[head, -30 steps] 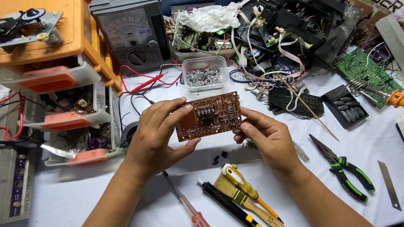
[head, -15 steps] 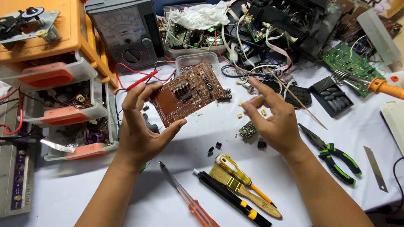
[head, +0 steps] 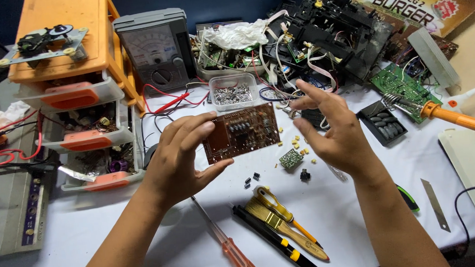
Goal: Soldering and desoldering electronic components on a printed circuit board to perform repairs at a workbench.
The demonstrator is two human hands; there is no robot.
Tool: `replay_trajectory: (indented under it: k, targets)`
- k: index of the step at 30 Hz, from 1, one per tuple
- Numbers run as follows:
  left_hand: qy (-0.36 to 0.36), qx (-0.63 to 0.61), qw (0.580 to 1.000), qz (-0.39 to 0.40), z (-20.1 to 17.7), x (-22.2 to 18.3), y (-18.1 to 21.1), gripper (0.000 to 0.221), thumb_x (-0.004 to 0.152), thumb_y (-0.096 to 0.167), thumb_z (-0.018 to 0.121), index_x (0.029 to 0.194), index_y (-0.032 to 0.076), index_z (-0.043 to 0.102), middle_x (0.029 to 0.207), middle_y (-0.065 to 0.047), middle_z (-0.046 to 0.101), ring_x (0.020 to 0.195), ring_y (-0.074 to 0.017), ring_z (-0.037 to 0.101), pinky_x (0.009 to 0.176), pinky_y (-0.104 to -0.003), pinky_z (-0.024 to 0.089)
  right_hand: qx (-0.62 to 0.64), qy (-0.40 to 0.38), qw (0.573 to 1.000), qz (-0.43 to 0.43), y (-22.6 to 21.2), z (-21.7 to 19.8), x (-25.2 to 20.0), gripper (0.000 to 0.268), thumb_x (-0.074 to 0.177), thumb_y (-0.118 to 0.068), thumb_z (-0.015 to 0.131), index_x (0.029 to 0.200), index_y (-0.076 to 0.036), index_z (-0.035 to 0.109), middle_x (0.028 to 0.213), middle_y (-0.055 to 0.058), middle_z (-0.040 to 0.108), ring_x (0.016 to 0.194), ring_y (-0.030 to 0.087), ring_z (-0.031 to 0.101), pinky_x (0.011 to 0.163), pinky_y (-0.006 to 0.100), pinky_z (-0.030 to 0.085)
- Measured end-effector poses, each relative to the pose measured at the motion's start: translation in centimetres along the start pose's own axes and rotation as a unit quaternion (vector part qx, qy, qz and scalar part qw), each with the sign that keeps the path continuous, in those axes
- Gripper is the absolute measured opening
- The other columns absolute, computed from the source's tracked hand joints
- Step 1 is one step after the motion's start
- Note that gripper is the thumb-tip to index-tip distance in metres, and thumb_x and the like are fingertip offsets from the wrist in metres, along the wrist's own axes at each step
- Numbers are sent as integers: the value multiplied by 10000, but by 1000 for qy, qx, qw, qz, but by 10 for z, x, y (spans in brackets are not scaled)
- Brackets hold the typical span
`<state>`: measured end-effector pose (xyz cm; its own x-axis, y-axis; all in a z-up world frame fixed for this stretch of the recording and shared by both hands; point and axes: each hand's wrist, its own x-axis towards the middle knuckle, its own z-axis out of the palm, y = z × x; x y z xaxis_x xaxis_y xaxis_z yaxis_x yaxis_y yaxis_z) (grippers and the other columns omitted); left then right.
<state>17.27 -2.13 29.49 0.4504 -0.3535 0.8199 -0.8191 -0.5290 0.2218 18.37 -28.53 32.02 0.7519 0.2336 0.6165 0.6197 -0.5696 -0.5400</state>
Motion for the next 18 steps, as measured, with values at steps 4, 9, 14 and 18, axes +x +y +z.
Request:
replay_trajectory:
  k: [4, 9, 14, 18]
  targets:
    - [-19, -2, 1000, 22, -3, -1, 0, 666, 719, 259, 745, 1237, 140, 343, 1189, -134, 544, 990, -351, 546, 850, -443, 414, 31, -108, 993, -23, -15, -4, 4, 619, 733, -152, 611, 1305, -35, 404, 1191, 164, 535, 1148, 346, 450, 993, 511, 230]
    - [-22, 6, 999, 40, -5, -1, -2, 656, 728, 277, 735, 1231, 156, 332, 1183, -127, 553, 990, -335, 554, 852, -422, 414, -52, -130, 983, -119, -17, 6, 2, 821, 641, -374, 747, 1312, -50, 401, 1327, 170, 427, 1231, 357, 356, 1007, 505, 227]
    - [-15, 2, 999, 43, -8, 1, -1, 638, 737, 288, 719, 1229, 170, 331, 1182, -112, 559, 998, -327, 561, 859, -420, 417, -132, -94, 971, -177, -17, 9, 6, 689, 628, -269, 770, 1236, -86, 503, 1206, 89, 549, 1186, 299, 447, 1002, 467, 242]
    - [-17, 7, 999, 46, -11, 2, -6, 625, 740, 311, 712, 1225, 166, 344, 1179, -115, 564, 1008, -329, 558, 866, -422, 410, -123, -90, 971, -183, -19, 9, 8, 684, 621, -273, 776, 1228, -102, 511, 1199, 74, 556, 1184, 283, 456, 1001, 467, 240]
